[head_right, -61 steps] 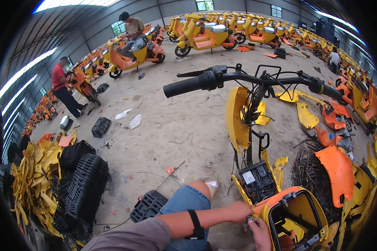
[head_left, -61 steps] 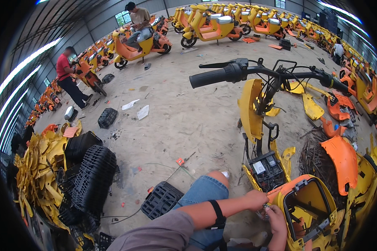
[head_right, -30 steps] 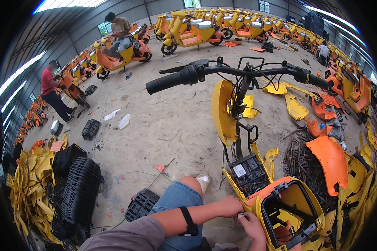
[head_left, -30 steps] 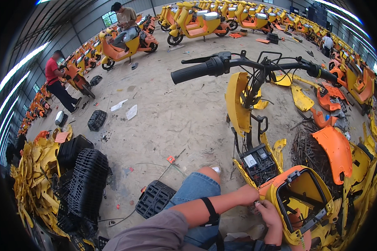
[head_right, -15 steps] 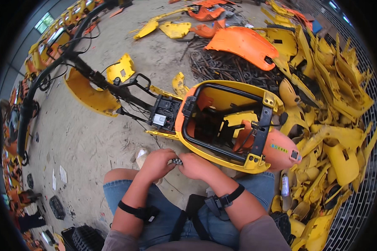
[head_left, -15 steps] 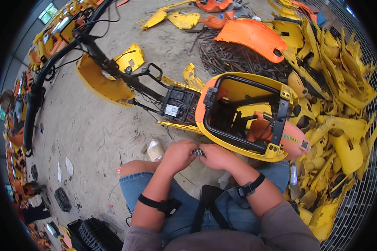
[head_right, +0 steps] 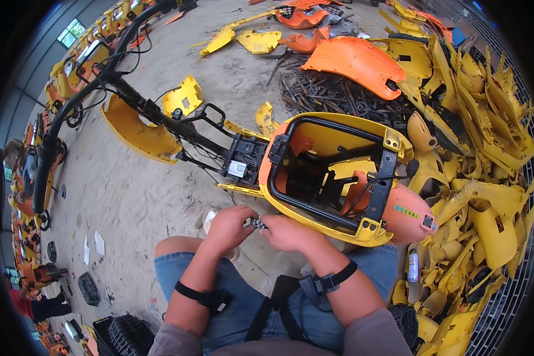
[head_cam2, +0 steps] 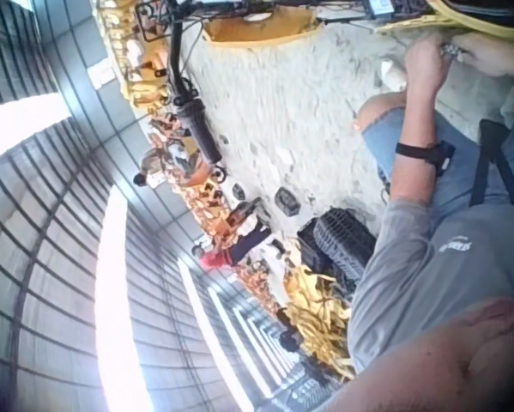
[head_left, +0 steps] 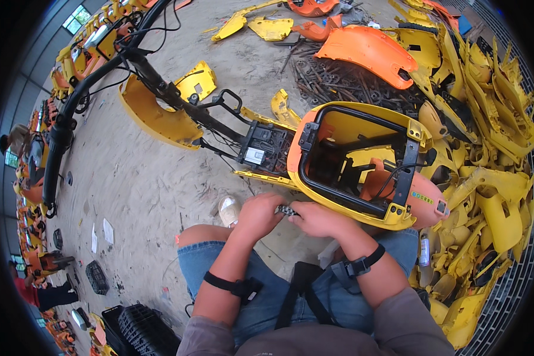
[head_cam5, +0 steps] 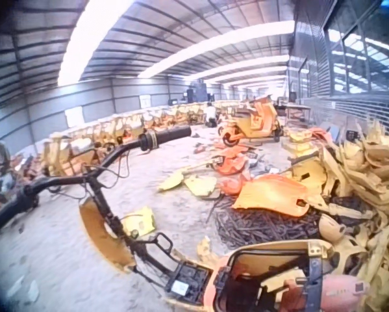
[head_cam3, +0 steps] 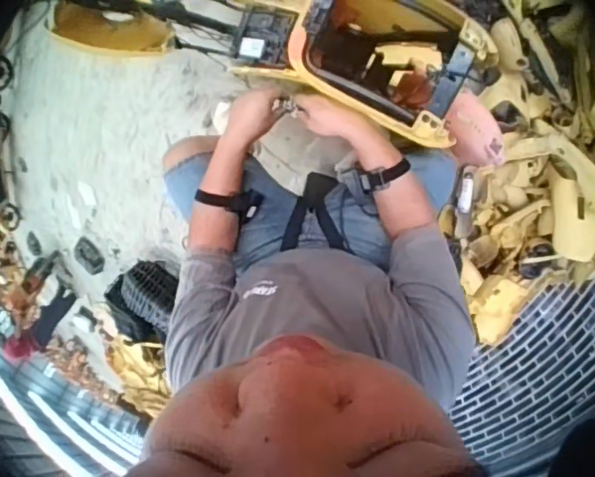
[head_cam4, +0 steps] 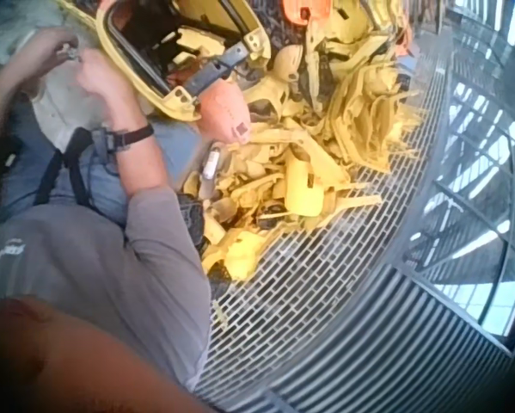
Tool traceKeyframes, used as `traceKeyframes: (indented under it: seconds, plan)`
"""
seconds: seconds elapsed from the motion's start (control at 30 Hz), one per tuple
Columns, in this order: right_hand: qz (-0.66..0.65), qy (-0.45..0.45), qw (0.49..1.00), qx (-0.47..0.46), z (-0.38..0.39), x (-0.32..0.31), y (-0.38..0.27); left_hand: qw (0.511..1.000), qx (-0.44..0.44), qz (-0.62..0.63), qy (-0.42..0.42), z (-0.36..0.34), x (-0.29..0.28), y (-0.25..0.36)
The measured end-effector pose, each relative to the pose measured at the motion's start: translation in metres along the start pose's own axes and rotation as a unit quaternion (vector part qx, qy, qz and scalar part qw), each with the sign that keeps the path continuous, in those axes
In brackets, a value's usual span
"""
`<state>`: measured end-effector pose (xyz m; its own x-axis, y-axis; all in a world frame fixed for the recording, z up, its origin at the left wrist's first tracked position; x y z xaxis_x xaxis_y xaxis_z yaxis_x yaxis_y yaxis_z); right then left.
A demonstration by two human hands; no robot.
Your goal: The person handles a metal drive chain by hand and uses a small tool to adjust a link before positioning it onto the chassis of a yellow electric scooter while sitting on the floor.
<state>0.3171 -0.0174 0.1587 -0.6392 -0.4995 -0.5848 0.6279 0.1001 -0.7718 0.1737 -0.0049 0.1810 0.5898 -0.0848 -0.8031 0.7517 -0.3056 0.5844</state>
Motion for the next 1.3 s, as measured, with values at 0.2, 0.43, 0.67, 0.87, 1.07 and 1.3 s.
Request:
traceKeyframes:
  seconds: [0.2, 0.43, 0.67, 0.87, 1.07, 1.3]
  plan:
    - [0.005, 0.0, 1.0, -0.021, -0.003, 0.002, -0.013, 0.999, 0.009, -0.015, 0.029, 0.006, -0.004, -0.007]
    - [-0.077, -0.002, 0.996, 0.035, -0.005, 0.006, -0.024, 0.991, -0.021, -0.004, 0.136, 0.014, -0.002, -0.009]
    - [-0.246, -0.001, 0.967, 0.071, -0.01, 0.004, -0.019, 0.976, -0.041, 0.057, 0.204, 0.014, -0.012, -0.006]
    - [-0.283, -0.003, 0.954, 0.095, -0.009, 0.002, -0.023, 0.984, -0.027, 0.051, 0.167, 0.016, -0.007, -0.007]
    - [-0.283, -0.011, 0.956, 0.079, -0.005, 0.006, -0.016, 0.987, -0.027, 0.01, 0.16, 0.016, -0.005, -0.004]
    - [-0.28, 0.006, 0.955, 0.099, -0.014, 0.012, -0.006, 0.983, -0.016, -0.041, 0.18, 0.019, 0.006, -0.008]
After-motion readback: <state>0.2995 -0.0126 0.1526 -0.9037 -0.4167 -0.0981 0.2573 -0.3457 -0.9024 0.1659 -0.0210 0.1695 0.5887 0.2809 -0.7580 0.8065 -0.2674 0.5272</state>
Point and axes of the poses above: each hand's wrist, its own z-axis away from the middle knuckle, its own x-axis out of the palm, y = z × x, the point moved 6 cm from there along -z, towards the middle knuckle, and after that the axes turned 14 degrees about y, right-handed, at the moved point
